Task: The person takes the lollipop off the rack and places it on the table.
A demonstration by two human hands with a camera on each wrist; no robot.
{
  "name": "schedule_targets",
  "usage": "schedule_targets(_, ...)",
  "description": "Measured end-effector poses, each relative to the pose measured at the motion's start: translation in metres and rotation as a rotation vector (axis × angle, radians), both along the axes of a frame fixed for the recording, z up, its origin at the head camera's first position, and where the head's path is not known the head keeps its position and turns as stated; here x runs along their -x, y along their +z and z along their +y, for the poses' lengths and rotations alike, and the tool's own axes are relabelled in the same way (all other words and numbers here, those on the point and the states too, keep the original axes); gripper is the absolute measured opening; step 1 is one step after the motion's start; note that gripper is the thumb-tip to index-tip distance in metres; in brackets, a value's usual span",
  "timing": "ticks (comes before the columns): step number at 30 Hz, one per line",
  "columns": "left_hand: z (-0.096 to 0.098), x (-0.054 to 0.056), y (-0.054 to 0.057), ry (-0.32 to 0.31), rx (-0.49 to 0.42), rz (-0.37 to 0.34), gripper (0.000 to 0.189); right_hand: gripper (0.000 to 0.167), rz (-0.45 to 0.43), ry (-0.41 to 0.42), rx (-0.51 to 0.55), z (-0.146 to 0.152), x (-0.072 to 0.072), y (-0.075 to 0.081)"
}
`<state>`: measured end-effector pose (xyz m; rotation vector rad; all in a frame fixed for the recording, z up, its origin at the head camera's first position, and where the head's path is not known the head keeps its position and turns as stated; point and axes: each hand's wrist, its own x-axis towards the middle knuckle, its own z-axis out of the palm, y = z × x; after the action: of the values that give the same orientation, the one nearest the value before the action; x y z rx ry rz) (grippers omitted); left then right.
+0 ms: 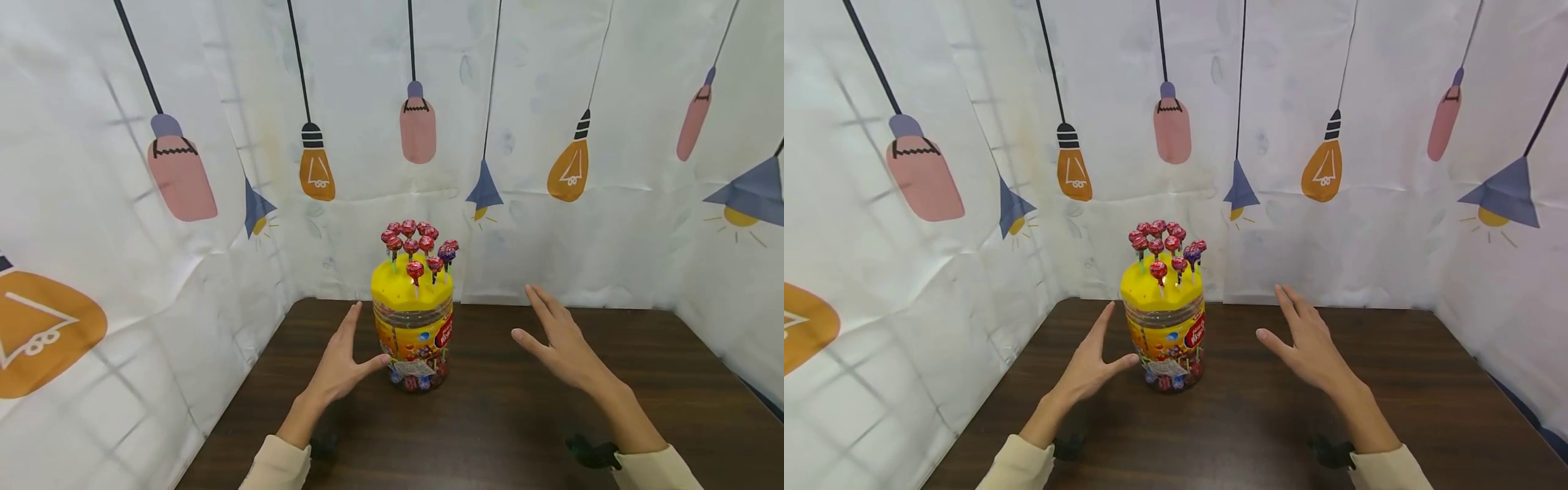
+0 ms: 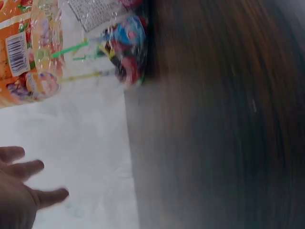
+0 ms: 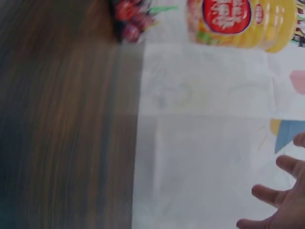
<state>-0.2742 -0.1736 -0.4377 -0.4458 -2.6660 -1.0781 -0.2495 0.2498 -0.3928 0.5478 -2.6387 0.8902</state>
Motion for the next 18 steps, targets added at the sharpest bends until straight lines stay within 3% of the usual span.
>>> schedule_targets(4,0.008,0.007,-0.004,-0.054,-0.189,-0.047,0.116,0.084,0.004,0.046,0.118,-0.014,0.007,0.001)
schedule_targets(10,0.018,0.022,-0.015,-0.177,-0.408,-0.06,0.113,0.081,0.043,0.152,0.306,-0.036,0.018,0.005)
schedule_targets(14,0.026,0.029,-0.024,-0.237,-0.492,-0.084,0.111,0.076,0.037,0.218,0.444,-0.052,0.025,0.013)
schedule_targets(18,0.034,0.033,-0.029,-0.251,-0.532,-0.115,0.11,0.072,0.015,0.265,0.559,-0.067,0.035,0.026)
